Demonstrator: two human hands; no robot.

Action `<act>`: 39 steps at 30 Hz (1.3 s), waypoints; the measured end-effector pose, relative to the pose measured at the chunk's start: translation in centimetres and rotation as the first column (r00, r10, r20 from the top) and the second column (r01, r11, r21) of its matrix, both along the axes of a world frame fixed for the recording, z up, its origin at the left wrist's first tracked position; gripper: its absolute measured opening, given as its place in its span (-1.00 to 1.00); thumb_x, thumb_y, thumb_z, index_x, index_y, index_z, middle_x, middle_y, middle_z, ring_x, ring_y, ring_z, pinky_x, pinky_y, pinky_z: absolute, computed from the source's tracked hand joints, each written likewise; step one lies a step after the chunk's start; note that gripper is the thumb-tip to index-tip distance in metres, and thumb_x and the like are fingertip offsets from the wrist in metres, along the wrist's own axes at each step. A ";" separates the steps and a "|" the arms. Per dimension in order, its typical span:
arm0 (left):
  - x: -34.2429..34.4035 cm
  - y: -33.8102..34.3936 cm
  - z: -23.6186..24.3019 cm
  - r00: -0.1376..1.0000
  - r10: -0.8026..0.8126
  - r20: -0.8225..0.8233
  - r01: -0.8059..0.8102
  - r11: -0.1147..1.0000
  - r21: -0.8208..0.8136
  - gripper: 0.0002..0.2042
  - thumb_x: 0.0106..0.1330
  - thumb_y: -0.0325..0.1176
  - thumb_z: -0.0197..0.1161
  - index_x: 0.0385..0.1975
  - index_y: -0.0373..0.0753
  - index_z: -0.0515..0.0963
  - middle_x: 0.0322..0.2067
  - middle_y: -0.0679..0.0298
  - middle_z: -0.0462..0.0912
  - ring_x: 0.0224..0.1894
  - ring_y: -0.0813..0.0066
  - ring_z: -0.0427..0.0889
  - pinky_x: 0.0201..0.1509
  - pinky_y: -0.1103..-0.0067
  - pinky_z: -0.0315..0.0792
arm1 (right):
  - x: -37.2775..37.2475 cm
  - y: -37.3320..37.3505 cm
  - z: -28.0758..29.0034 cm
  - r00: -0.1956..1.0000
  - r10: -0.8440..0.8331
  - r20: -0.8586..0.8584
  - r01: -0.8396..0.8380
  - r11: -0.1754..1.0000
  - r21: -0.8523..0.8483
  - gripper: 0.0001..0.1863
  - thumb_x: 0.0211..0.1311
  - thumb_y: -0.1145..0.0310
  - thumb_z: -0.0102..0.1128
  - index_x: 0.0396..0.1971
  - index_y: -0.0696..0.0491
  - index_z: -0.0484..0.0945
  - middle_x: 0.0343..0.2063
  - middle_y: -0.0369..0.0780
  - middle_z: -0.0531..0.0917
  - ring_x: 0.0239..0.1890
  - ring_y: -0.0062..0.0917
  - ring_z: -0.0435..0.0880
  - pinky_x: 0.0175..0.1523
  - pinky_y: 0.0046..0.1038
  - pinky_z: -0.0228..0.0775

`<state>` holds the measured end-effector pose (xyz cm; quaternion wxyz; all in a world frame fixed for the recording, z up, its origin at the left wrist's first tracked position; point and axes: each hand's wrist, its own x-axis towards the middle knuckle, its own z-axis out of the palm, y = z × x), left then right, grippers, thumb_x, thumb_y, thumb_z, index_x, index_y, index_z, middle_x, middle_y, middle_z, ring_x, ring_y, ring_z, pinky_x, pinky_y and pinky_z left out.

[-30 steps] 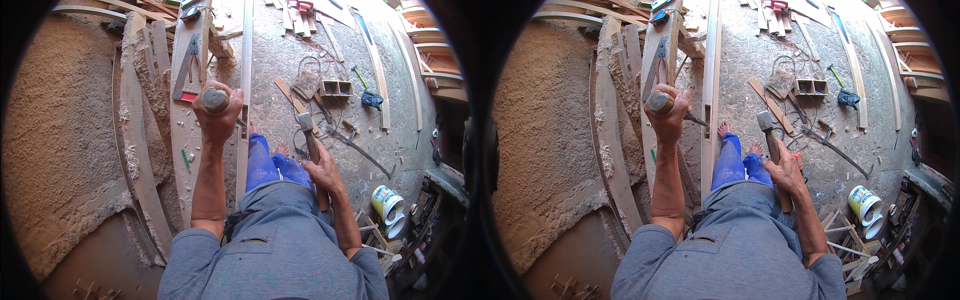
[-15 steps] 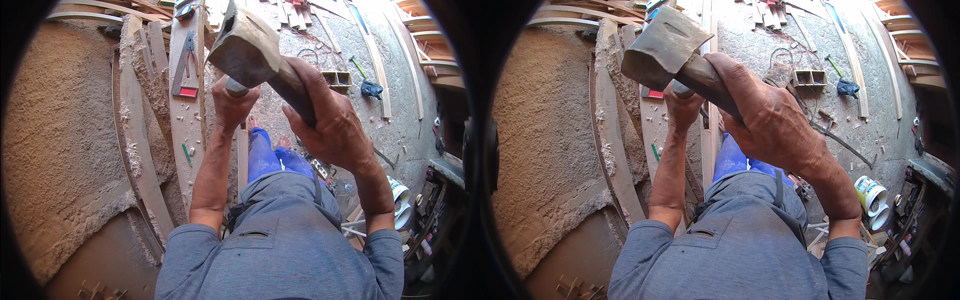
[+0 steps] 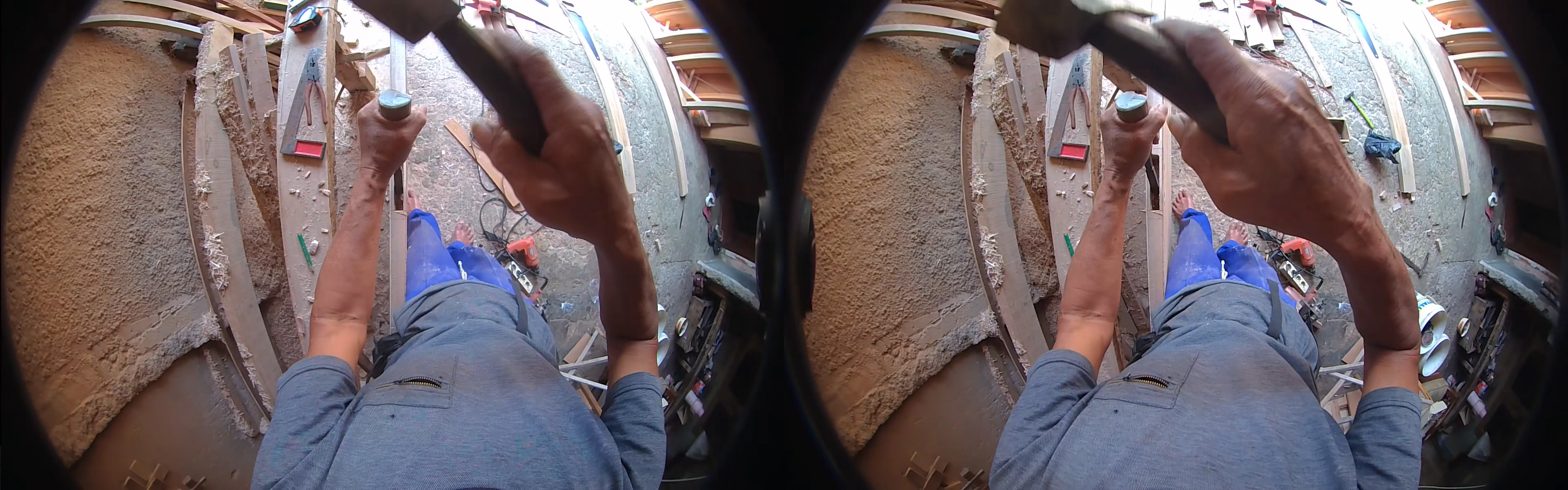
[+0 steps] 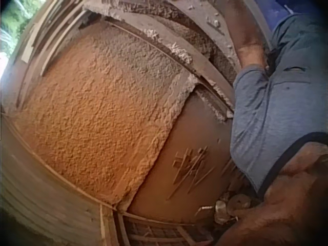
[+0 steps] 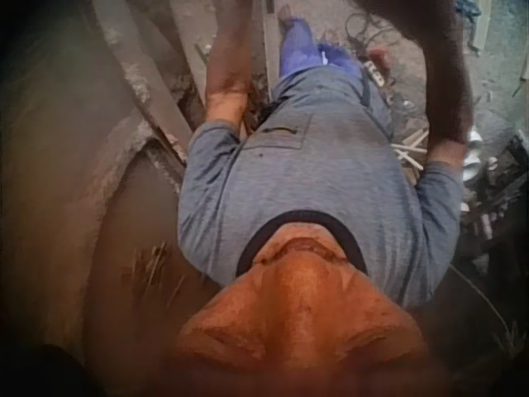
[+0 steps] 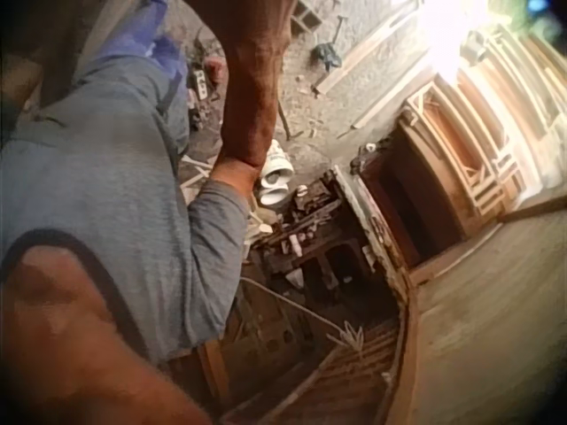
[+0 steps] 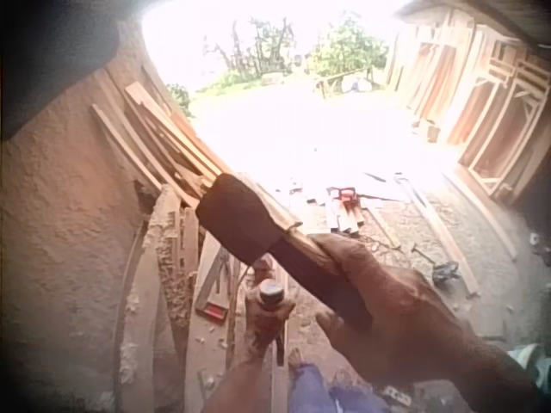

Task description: The person uses a chisel and mallet to carve a groove into a long wooden plank. They repeatedly position the chisel and strike it with the mallet to remove wood shavings along the plank's length.

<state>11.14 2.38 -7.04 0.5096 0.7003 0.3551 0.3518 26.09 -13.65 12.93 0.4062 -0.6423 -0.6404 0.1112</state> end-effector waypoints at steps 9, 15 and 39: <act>-1.1 -2.5 0.5 0.976 -0.052 0.209 0.036 0.996 0.075 -0.73 0.11 -0.51 0.50 -0.16 -0.26 0.70 -0.32 0.29 0.77 -0.24 0.60 0.73 -0.14 0.57 0.60 | 0.0 -0.1 -7.2 0.992 0.105 0.069 -0.056 0.862 -0.504 -0.38 0.24 0.52 0.21 0.32 0.04 0.32 -0.42 -0.05 0.70 -0.44 -0.21 0.76 -0.35 -0.07 0.54; -0.1 0.3 -1.3 0.996 0.042 -0.073 -0.041 0.999 0.007 -0.79 0.15 -0.35 0.53 -0.44 -0.31 0.62 -0.47 0.23 0.77 -0.45 0.52 0.73 -0.28 0.52 0.64 | -0.2 -0.1 1.0 0.993 -0.016 -0.115 -0.004 0.986 -0.166 -0.51 0.28 0.42 0.27 0.21 0.09 0.44 -0.50 -0.11 0.67 -0.45 -0.32 0.69 -0.33 -0.28 0.49; 3.5 3.9 -3.3 0.997 -0.077 0.000 0.077 0.995 -0.062 -0.86 0.15 -0.41 0.36 -0.59 -0.24 0.57 -0.70 0.38 0.58 -0.65 0.66 0.56 -0.60 0.57 0.45 | 3.4 6.7 9.1 0.941 -0.311 -0.133 0.339 0.861 0.380 -0.78 0.35 0.46 0.22 -0.06 0.15 0.51 -0.60 -0.27 0.55 -0.66 -0.61 0.51 -0.54 -0.46 0.39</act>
